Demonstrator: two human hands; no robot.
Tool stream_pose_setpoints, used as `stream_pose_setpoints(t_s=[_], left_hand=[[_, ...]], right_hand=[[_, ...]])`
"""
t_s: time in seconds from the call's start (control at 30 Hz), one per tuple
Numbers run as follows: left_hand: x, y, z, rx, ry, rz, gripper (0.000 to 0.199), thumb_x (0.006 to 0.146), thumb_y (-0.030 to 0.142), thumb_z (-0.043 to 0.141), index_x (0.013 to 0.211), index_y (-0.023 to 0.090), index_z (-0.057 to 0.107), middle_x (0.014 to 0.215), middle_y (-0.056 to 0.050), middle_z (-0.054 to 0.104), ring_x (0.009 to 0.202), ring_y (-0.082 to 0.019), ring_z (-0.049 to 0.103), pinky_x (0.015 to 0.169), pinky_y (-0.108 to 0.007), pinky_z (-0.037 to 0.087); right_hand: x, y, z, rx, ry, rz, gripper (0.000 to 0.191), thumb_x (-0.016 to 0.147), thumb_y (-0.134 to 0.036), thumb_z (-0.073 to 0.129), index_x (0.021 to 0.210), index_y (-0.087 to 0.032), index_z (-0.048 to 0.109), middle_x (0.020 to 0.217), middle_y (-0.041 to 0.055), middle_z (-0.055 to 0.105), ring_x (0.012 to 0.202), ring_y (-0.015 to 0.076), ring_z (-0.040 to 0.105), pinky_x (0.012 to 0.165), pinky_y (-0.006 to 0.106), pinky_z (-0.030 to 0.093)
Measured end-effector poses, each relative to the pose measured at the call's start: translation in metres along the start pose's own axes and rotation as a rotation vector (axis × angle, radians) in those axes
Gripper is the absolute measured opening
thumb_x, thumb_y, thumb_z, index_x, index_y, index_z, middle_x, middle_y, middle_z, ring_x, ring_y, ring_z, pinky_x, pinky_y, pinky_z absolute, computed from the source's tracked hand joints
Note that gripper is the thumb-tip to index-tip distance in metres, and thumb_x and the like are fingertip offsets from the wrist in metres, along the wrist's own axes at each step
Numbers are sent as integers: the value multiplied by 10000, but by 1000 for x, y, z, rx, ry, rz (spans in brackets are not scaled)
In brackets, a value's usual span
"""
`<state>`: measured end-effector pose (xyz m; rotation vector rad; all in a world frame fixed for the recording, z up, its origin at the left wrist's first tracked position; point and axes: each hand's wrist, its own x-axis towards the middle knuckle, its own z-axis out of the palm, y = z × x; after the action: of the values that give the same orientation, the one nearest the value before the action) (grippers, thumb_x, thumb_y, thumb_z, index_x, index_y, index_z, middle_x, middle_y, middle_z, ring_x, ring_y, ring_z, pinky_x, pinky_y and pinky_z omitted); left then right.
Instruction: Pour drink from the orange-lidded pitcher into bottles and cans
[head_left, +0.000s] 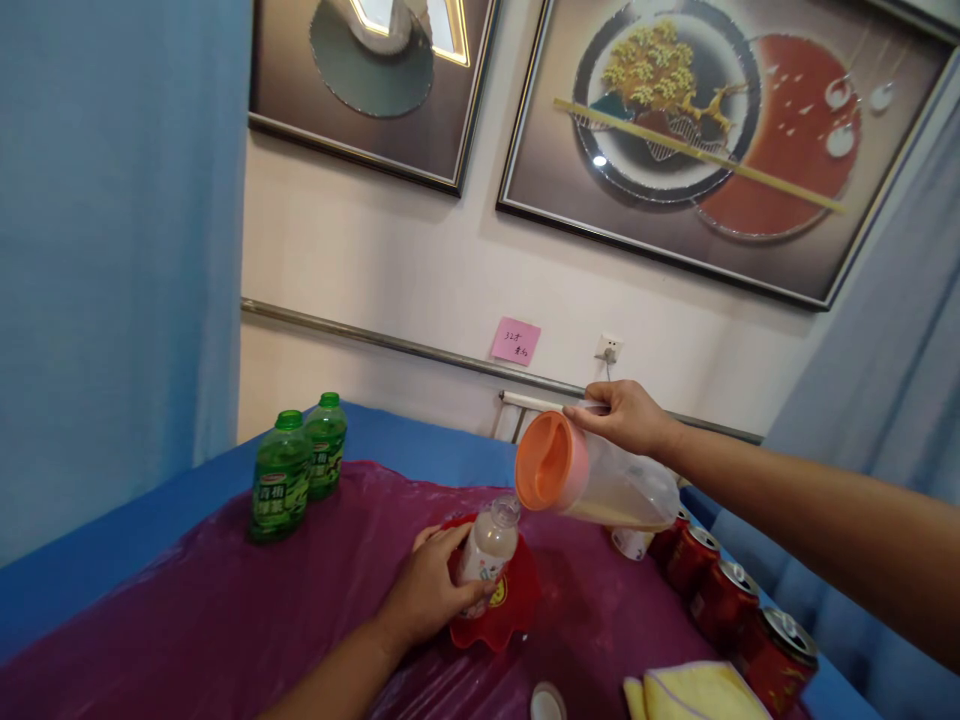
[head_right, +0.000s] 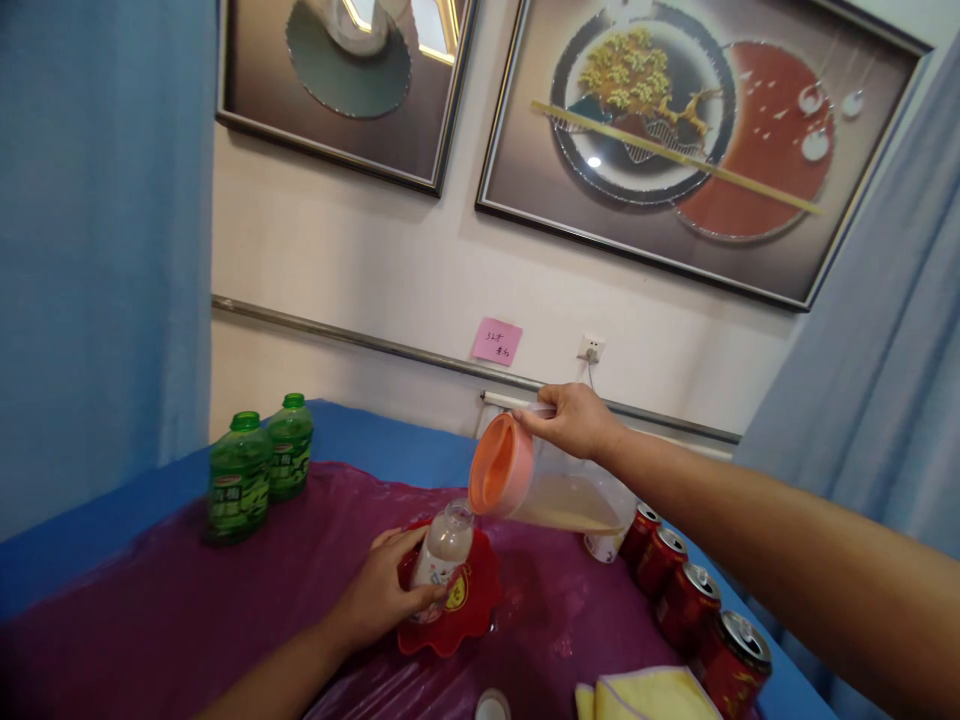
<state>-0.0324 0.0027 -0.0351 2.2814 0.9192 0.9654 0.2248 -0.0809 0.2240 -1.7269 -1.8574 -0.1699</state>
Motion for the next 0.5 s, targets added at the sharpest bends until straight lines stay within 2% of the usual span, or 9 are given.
stream_pose_setpoints(t_s=[0.2,0.5], left_hand=[[0,-2,0,11,12,-6,768,603,417,856,1322,302,615,1327,-67,689,1268,-355,580,1169,-554,308],[0,-1,0,-3,-2,-7,760,617,417,850,1327,286,611,1331,-72,684,1258,-352,577,1168,-546,297]], right_hand=[[0,1,0,5,-1,-17,537,768,-644,605,552,-232,336,516,-63,302,513,100,295,482,267,218],[0,2,0,2,-5,-5,506,767,-605,612,554,-230,348,519,-65,314,513,97,296,488,266,220]])
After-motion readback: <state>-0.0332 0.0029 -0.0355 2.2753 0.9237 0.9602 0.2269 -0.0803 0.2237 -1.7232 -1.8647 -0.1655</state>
